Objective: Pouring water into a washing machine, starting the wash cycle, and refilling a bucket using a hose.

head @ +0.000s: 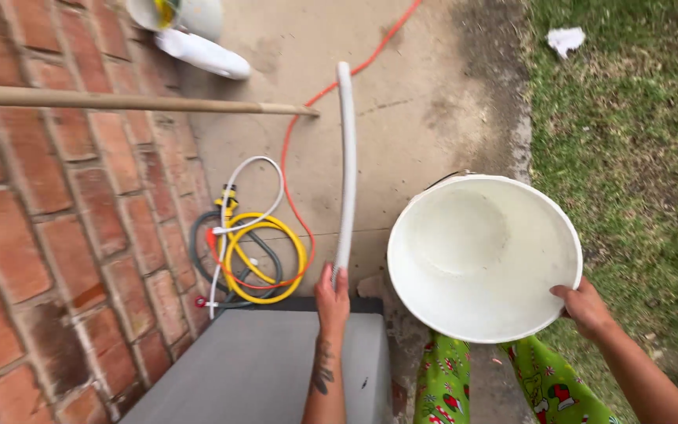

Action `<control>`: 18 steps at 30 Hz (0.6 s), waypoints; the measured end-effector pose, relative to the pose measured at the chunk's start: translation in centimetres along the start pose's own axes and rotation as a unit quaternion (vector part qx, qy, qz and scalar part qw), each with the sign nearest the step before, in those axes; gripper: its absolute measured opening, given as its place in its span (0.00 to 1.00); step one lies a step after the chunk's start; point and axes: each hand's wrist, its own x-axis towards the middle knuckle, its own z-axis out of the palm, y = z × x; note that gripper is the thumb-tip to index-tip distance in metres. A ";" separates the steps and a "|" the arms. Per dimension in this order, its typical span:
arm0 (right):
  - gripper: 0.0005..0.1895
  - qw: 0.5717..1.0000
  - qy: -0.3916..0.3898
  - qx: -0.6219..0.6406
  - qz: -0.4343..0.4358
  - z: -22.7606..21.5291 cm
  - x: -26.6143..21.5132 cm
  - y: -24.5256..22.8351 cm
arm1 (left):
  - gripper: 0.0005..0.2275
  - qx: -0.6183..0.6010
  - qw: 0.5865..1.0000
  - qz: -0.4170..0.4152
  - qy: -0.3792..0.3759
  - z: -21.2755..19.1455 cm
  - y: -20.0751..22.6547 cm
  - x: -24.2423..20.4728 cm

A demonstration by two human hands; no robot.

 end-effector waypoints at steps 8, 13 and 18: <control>0.40 0.981 -0.091 0.172 -0.004 7.6 3.2 -7.0 | 0.17 -0.028 0.998 -0.059 -0.027 -6.8 0.4 -12.0; 0.42 0.956 -0.102 0.269 -0.057 9.0 -0.1 -9.0 | 0.19 -0.030 0.990 -0.071 -0.115 -6.9 3.1 -14.8; 0.30 0.975 -0.186 0.072 -0.100 8.0 -4.3 -1.8 | 0.19 0.007 0.985 -0.037 -0.168 -5.9 5.8 -15.2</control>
